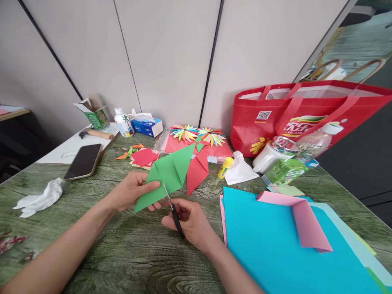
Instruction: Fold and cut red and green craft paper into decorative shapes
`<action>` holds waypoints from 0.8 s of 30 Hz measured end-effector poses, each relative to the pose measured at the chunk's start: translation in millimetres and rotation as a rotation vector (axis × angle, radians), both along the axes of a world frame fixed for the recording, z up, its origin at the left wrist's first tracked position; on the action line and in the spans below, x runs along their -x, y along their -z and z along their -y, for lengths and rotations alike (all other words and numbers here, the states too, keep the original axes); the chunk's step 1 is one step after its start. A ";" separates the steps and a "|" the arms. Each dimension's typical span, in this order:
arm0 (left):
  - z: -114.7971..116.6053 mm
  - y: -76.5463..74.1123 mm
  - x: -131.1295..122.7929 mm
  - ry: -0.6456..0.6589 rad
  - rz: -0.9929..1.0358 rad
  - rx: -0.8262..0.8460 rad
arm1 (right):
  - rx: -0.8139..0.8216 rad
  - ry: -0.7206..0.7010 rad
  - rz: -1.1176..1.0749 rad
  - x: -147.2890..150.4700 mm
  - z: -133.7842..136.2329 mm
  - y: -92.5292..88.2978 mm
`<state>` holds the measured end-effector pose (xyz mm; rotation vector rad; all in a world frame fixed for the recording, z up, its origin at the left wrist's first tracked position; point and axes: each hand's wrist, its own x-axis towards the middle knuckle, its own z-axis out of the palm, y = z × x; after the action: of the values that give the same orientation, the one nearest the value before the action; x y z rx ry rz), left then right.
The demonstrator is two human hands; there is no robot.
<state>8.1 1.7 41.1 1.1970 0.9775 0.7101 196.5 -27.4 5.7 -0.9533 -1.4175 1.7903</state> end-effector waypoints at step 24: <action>2.9 -3.1 -5.2 0.032 0.035 0.029 | -0.052 -0.020 0.054 0.5 1.2 -3.7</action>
<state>13.2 -1.1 44.3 1.1691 0.9342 0.6875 195.9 -28.5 9.5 -0.9699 -1.5044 1.7462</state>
